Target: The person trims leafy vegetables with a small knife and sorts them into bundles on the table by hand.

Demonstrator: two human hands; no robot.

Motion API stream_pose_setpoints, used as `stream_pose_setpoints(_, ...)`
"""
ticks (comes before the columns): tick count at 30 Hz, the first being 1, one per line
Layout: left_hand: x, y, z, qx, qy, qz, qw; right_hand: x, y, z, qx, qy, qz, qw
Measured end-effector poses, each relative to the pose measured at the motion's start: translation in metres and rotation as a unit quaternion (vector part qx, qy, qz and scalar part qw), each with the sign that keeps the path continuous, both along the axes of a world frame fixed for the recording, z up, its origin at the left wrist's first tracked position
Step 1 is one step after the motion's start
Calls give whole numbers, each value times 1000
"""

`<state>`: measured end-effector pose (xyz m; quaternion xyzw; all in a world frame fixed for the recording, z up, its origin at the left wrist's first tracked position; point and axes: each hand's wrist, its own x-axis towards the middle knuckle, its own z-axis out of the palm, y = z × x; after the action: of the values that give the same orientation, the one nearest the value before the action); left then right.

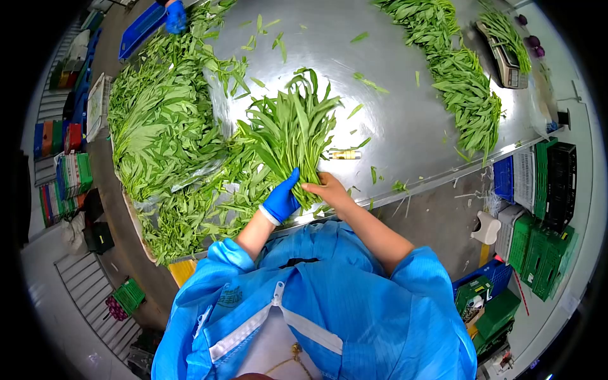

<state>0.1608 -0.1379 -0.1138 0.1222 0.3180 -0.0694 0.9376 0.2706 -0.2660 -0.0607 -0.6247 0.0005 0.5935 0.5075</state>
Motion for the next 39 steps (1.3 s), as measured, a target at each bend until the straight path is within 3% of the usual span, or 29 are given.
stream_pose_setpoints(5, -16, 19, -4, -59, 7, 8, 998, 13, -1, -24, 13, -3, 46, 999)
stream_pose_setpoints(8, -24, 24, 1, -101, -22, 25, 994, 12, -9, -27, 11, 20, -8, 1000)
stream_pose_setpoints(11, -10, 7, 3, -37, 51, 43, 997, 5, -7, -15, 4, -6, 10, 1000)
stream_pose_setpoints(15, 6, -8, 6, 216, 101, -55, 970, -5, -1, -35, 26, -73, 14, 997)
stream_pose_setpoints(18, -14, 8, -9, 314, -24, -101, 944, 9, 3, -18, -22, -60, 77, 995)
stream_pose_setpoints(20, -20, 16, -12, 139, 43, -43, 988, 14, -4, -22, 2, -8, 1, 1000)
stream_pose_setpoints(21, -18, 24, -12, -22, 81, -15, 996, 15, -6, -23, 14, 20, -37, 999)
stream_pose_setpoints(22, -16, 25, -11, -56, 92, -2, 994, 17, -7, -19, 14, 40, -55, 998)
stream_pose_setpoints(27, -2, 12, 11, -30, 98, 31, 994, 9, 5, -28, 6, 54, 5, 999)
stream_pose_setpoints(30, -1, 3, -8, 203, 138, -23, 969, 6, 12, -42, -12, 52, 33, 998)
stream_pose_setpoints(34, -15, 20, -14, -17, 92, 26, 995, 10, 4, -42, -11, 28, -6, 1000)
stream_pose_setpoints(39, -21, 24, -21, 22, 115, 9, 993, 14, 2, -28, 17, 156, -70, 985)
